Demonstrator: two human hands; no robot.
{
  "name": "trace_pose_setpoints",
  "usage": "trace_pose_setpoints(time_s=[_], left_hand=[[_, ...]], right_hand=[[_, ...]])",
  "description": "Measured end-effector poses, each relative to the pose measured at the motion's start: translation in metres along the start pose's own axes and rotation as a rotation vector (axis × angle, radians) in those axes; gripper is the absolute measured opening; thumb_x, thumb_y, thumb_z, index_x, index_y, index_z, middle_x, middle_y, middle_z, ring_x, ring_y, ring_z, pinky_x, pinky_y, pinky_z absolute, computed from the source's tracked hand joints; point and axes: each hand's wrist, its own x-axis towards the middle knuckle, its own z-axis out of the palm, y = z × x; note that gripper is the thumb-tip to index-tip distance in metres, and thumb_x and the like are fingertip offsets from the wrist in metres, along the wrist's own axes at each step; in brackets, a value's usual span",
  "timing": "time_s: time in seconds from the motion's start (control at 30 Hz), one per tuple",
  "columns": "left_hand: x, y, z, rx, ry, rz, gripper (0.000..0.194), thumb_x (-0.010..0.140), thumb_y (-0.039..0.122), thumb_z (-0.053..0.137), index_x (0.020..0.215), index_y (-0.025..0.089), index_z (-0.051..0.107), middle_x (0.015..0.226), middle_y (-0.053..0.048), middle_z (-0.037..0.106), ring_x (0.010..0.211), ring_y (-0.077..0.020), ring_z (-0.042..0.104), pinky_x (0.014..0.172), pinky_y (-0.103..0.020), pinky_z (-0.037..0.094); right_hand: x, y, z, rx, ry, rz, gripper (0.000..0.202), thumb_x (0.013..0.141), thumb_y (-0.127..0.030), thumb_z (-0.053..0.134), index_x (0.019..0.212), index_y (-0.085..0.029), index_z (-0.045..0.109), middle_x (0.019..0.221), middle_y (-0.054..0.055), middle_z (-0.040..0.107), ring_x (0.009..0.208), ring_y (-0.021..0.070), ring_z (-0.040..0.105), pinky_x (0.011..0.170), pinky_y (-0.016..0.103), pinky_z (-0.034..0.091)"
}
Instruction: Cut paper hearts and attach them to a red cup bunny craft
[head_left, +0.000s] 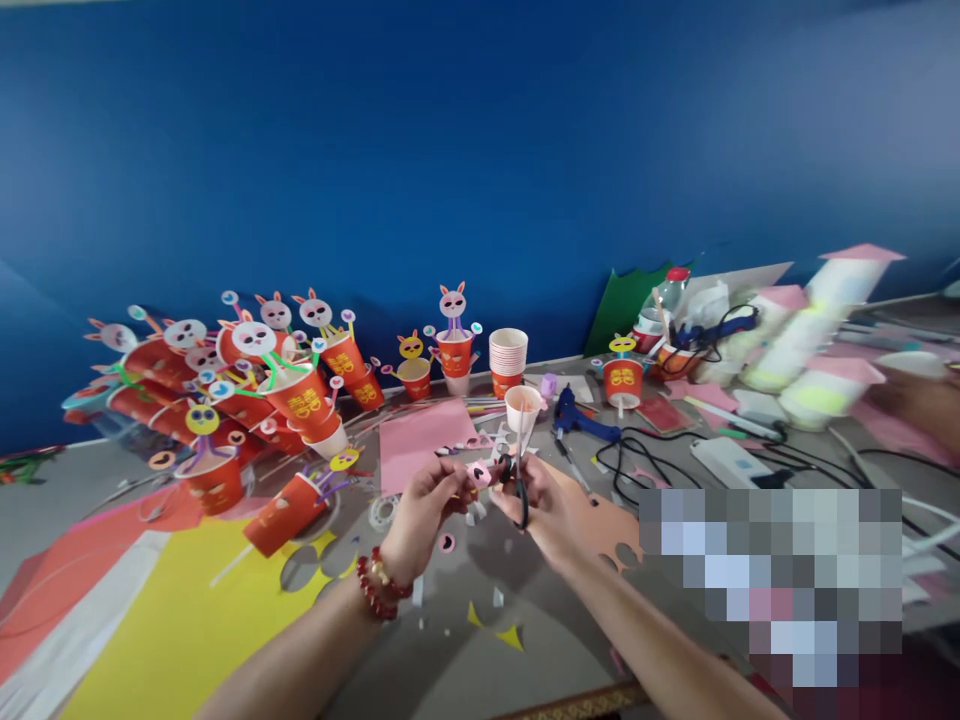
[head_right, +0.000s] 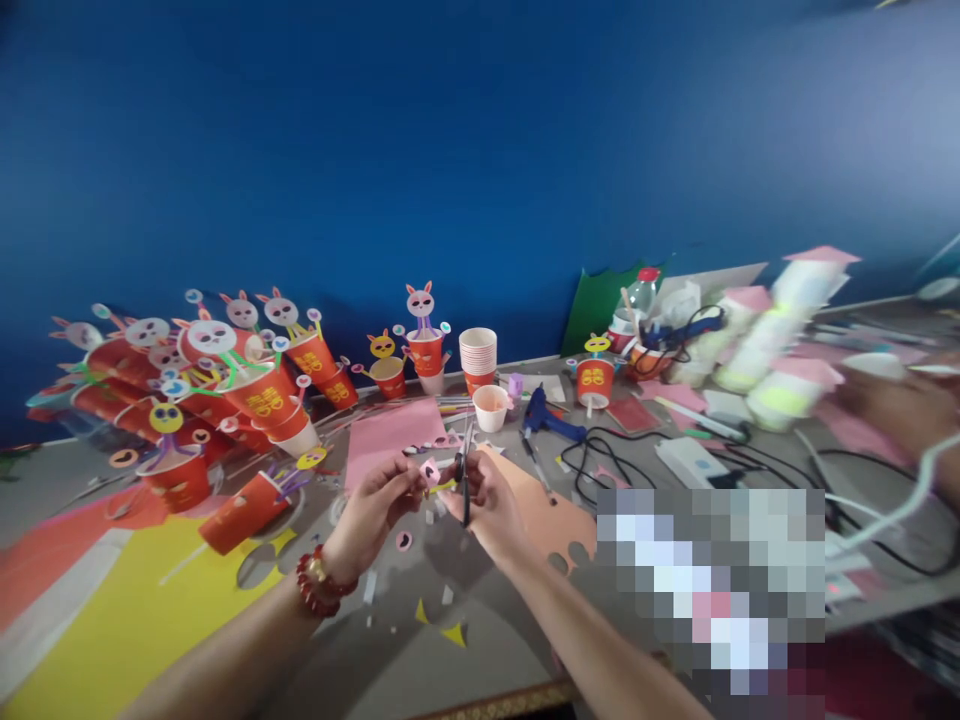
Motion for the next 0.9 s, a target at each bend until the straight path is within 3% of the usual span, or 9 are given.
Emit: trace_pose_setpoints(time_s=[0.13, 0.3, 0.43, 0.63, 0.9], left_hand=[[-0.009, 0.000, 0.009, -0.424, 0.030, -0.145, 0.024, 0.081, 0.037, 0.072, 0.081, 0.016, 0.060, 0.079, -0.003, 0.064, 0.065, -0.0092, 0.055, 0.062, -0.021, 0.046], [-0.015, -0.002, 0.012, -0.501, 0.002, -0.206, 0.025, 0.079, 0.036, 0.075, 0.082, 0.015, 0.061, 0.078, -0.004, 0.067, 0.066, -0.0104, 0.058, 0.062, -0.021, 0.047], [-0.016, -0.001, 0.005, -0.346, -0.023, -0.215, 0.024, 0.079, 0.036, 0.074, 0.080, 0.016, 0.060, 0.072, -0.002, 0.066, 0.062, -0.0099, 0.056, 0.058, -0.020, 0.044], [-0.008, 0.007, -0.012, -0.070, -0.186, -0.109, 0.020, 0.087, 0.035, 0.062, 0.081, 0.016, 0.061, 0.067, 0.001, 0.058, 0.060, -0.0094, 0.050, 0.054, -0.020, 0.039], [-0.003, 0.006, -0.025, 0.162, -0.302, -0.105, 0.018, 0.086, 0.032, 0.060, 0.077, 0.017, 0.058, 0.064, 0.003, 0.056, 0.055, -0.0093, 0.050, 0.055, -0.021, 0.042]], right_hand=[[0.001, 0.002, 0.001, -0.035, 0.044, -0.028, 0.030, 0.070, -0.026, 0.079, 0.091, -0.022, 0.059, 0.088, 0.000, 0.066, 0.068, 0.0138, 0.056, 0.059, 0.023, 0.043], [0.001, 0.000, 0.001, -0.054, 0.058, -0.012, 0.029, 0.069, -0.025, 0.080, 0.086, -0.021, 0.057, 0.080, -0.001, 0.065, 0.066, 0.0136, 0.055, 0.059, 0.024, 0.043], [0.002, -0.002, 0.000, -0.040, 0.066, 0.027, 0.031, 0.067, -0.026, 0.082, 0.083, -0.020, 0.057, 0.075, -0.002, 0.062, 0.063, 0.0125, 0.054, 0.056, 0.023, 0.041], [0.004, -0.005, 0.001, 0.009, -0.058, 0.077, 0.034, 0.062, -0.024, 0.082, 0.081, -0.020, 0.055, 0.076, -0.002, 0.061, 0.065, 0.0125, 0.057, 0.058, 0.023, 0.044], [0.002, -0.005, 0.002, -0.058, -0.209, 0.158, 0.030, 0.065, -0.019, 0.074, 0.083, -0.020, 0.050, 0.076, -0.002, 0.061, 0.058, 0.0112, 0.056, 0.051, 0.021, 0.041]])
